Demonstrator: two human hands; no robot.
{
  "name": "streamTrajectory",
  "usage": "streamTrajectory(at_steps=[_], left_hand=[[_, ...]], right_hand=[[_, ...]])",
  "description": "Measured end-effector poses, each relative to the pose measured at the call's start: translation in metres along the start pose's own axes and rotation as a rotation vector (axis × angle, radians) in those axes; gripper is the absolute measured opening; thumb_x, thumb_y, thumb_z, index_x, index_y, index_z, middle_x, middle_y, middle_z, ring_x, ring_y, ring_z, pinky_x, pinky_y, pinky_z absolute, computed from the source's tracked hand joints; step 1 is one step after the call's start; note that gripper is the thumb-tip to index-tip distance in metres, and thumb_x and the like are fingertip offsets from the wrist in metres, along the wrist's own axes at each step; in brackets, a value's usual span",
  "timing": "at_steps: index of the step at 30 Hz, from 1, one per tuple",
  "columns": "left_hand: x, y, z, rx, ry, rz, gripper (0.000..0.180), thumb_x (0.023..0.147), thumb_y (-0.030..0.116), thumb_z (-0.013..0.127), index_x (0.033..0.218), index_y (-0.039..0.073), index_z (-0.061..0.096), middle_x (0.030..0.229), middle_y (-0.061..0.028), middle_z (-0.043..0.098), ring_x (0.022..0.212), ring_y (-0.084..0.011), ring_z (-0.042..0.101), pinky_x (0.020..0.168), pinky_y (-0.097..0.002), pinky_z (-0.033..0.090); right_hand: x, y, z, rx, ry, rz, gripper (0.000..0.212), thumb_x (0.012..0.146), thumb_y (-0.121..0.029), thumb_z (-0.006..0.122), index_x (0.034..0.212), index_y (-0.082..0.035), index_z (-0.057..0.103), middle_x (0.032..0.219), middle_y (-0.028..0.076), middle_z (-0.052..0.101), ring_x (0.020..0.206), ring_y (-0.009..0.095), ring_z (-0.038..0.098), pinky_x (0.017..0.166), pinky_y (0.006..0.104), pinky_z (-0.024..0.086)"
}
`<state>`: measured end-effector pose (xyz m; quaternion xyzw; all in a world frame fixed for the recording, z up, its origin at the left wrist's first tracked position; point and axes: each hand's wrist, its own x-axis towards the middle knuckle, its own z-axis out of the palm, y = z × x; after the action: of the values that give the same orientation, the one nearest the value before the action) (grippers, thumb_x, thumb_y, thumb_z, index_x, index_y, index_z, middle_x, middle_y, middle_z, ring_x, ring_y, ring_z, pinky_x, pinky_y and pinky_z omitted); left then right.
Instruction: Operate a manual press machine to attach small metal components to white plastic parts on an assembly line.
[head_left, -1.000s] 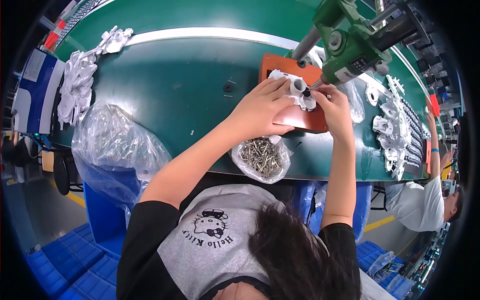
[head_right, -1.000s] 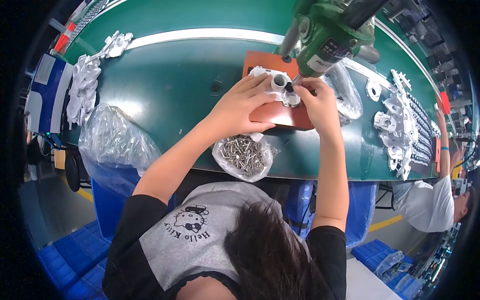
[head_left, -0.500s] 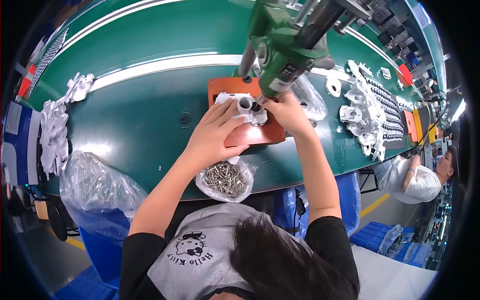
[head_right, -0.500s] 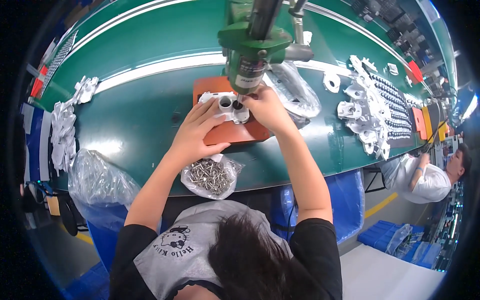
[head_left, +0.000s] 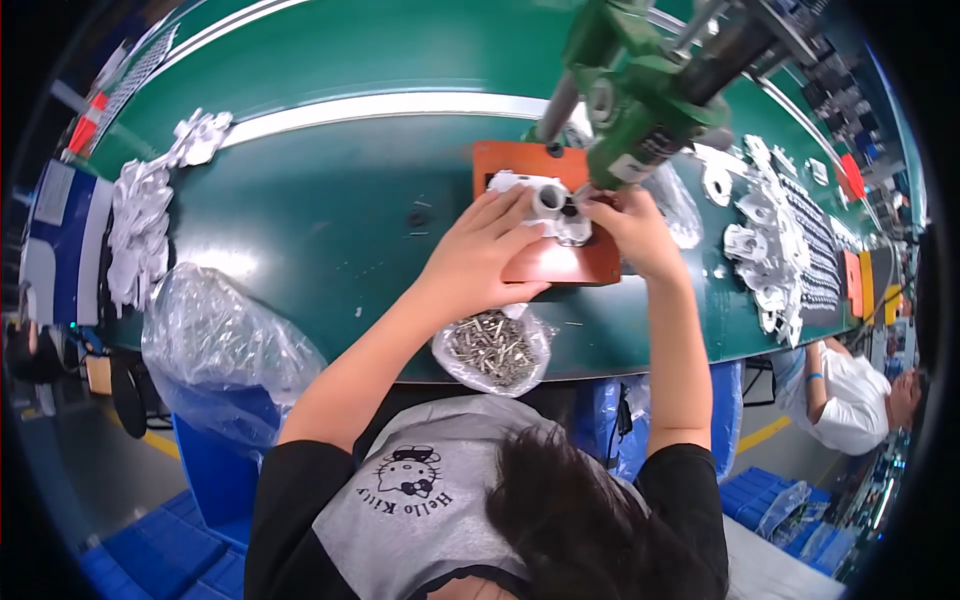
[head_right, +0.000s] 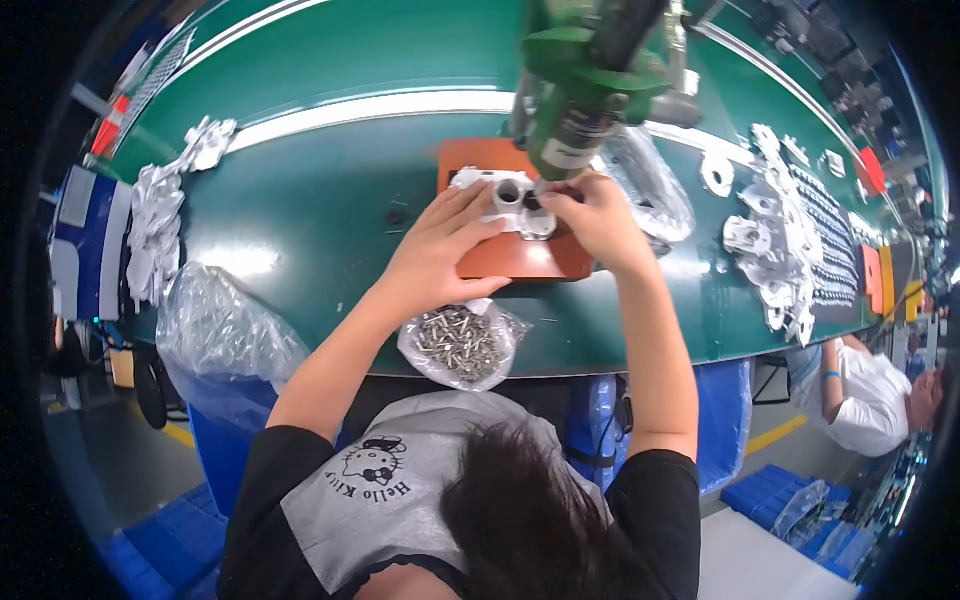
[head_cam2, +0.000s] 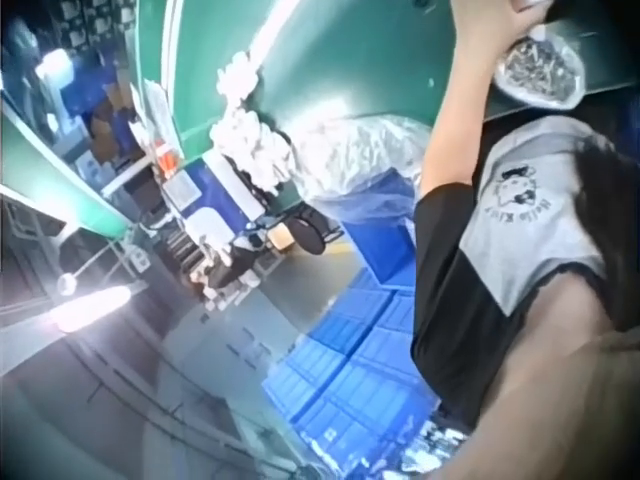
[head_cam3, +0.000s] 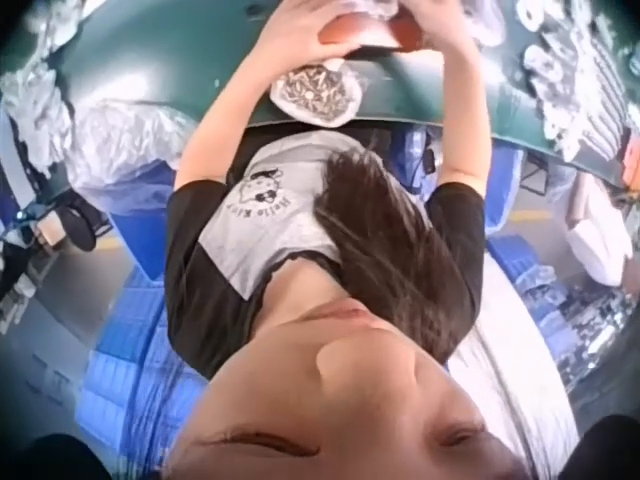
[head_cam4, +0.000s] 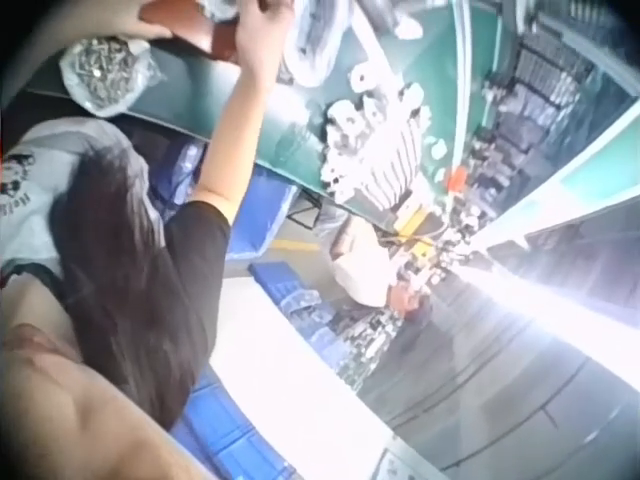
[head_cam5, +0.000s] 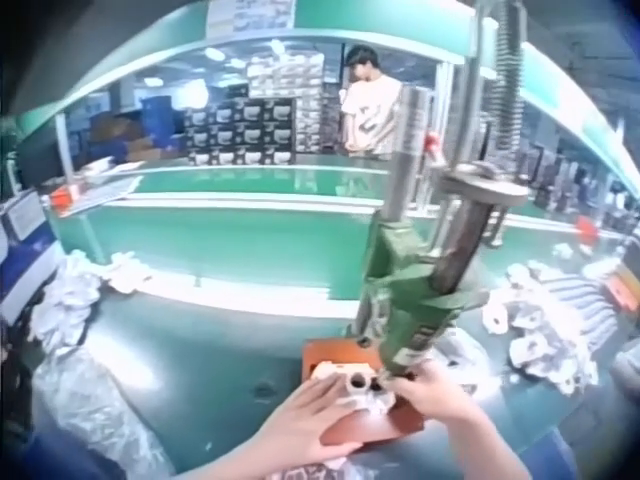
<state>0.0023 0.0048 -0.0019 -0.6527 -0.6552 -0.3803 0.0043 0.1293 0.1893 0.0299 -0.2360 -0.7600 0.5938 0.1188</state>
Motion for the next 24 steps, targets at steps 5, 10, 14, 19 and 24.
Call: streamTrajectory(at_steps=[5, 10, 14, 19, 24], left_hand=[[-0.005, 0.0, -0.004, -0.002, -0.005, -0.027, 0.053, 0.065, 0.029, 0.076, 0.11, 0.007, 0.058, 0.133, -0.0161, 0.045, 0.127, -0.0303, 0.038, 0.107, -0.0454, 0.029], [-0.01, -0.001, -0.004, -0.006, 0.0, -0.031, 0.052, 0.065, 0.029, 0.075, 0.109, 0.007, 0.059, 0.133, -0.016, 0.045, 0.127, -0.0303, 0.038, 0.107, -0.0455, 0.029], [-0.011, -0.004, -0.001, -0.006, 0.024, -0.008, 0.05, 0.065, 0.033, 0.073, 0.105, 0.006, 0.06, 0.127, -0.0208, 0.048, 0.124, -0.0333, 0.041, 0.107, -0.0458, 0.028], [-0.006, -0.003, -0.005, -0.012, 0.028, -0.009, 0.049, 0.065, 0.032, 0.073, 0.104, 0.006, 0.06, 0.127, -0.0208, 0.048, 0.124, -0.0331, 0.04, 0.107, -0.0455, 0.028], [0.0, -0.001, -0.003, -0.001, -0.003, -0.01, 0.05, 0.065, 0.033, 0.073, 0.106, 0.007, 0.059, 0.128, -0.0202, 0.048, 0.125, -0.0329, 0.04, 0.107, -0.0455, 0.028]], right_hand=[[0.001, -0.011, 0.005, 0.044, 0.004, 0.004, 0.021, 0.081, -0.009, 0.059, 0.094, 0.006, 0.061, 0.086, 0.005, 0.062, 0.08, 0.011, 0.055, 0.074, 0.0247, 0.043], [0.001, -0.018, 0.004, 0.037, -0.042, 0.049, 0.021, 0.079, -0.002, 0.06, 0.099, 0.003, 0.057, 0.091, 0.005, 0.061, 0.086, 0.013, 0.056, 0.081, 0.0267, 0.043], [0.006, -0.016, 0.005, 0.095, -0.034, 0.081, 0.022, 0.077, 0.003, 0.061, 0.098, 0.001, 0.057, 0.092, 0.006, 0.06, 0.089, 0.015, 0.057, 0.085, 0.0284, 0.044], [0.008, -0.022, 0.001, 0.053, -0.012, 0.077, 0.019, 0.075, 0.005, 0.061, 0.094, 0.001, 0.058, 0.091, 0.006, 0.061, 0.087, 0.015, 0.058, 0.081, 0.0278, 0.045], [0.015, -0.021, -0.009, -0.057, -0.12, 0.054, 0.018, 0.076, 0.004, 0.062, 0.093, -0.001, 0.059, 0.089, 0.004, 0.06, 0.085, 0.014, 0.057, 0.078, 0.0272, 0.045]])
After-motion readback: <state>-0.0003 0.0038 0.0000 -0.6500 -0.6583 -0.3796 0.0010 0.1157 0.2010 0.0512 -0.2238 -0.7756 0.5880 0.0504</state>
